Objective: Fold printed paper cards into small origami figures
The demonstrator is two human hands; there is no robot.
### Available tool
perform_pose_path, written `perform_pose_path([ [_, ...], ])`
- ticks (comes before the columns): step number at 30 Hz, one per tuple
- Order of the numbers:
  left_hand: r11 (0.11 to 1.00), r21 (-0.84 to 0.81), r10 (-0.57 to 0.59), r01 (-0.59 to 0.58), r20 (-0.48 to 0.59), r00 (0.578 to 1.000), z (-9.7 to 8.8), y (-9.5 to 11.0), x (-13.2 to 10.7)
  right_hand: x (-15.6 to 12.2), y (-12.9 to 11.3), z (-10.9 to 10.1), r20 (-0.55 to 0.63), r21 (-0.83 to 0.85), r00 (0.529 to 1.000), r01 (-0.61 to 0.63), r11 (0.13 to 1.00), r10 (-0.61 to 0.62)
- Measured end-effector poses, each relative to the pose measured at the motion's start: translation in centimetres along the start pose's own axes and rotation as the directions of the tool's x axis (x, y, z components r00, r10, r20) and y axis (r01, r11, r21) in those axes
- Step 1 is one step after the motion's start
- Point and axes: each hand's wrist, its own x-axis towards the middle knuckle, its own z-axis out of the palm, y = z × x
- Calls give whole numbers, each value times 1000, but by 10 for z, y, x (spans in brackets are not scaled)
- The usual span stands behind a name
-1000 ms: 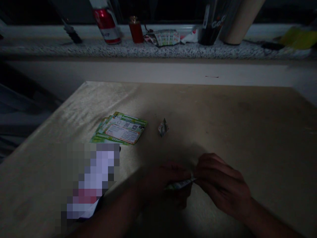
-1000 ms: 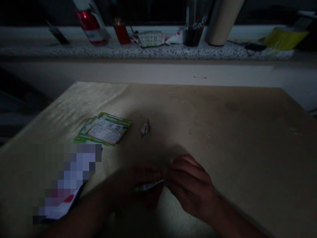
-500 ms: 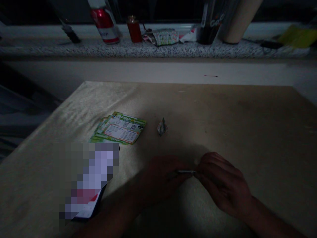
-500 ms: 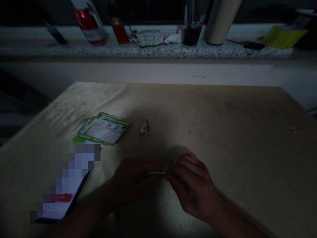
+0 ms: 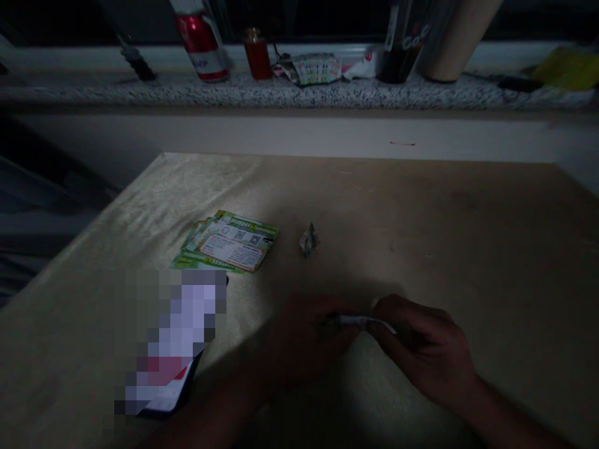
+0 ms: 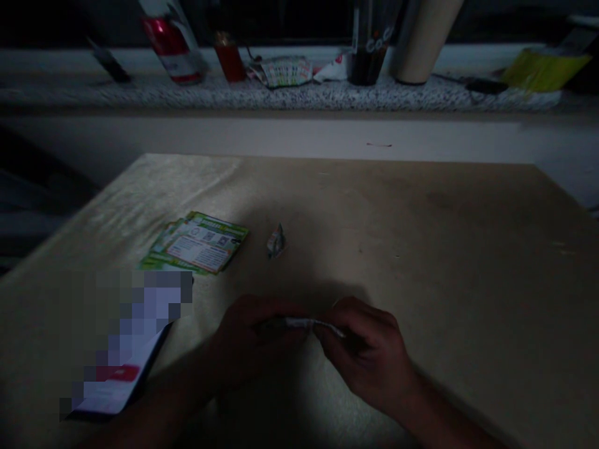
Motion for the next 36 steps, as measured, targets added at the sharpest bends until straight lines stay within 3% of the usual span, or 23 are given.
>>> perform_pose_path([
  [8,991,-75,-117,114,-40,992,4,4,2,-4,5,4,30,59,990,-137,989,136],
  [14,984,-139,-108,108,6,994,6,-2,-1,-2,3,6,57,24,981,-189,982,187],
  [22,964,-225,-150,145,-8,989,9,-2,0,1,0,4,60,51,994,-92,994,89],
  [26,961,-251,-112,113,17,994,7,-7,0,1,0,3,70,40,996,-51,998,48],
  [33,964,-239,-102,113,57,993,1,-2,0,-1,0,4,5,-13,998,59,998,-59],
  [36,946,-305,-85,106,80,993,0,0,-1,-3,1,4,-34,1,994,103,995,-103],
])
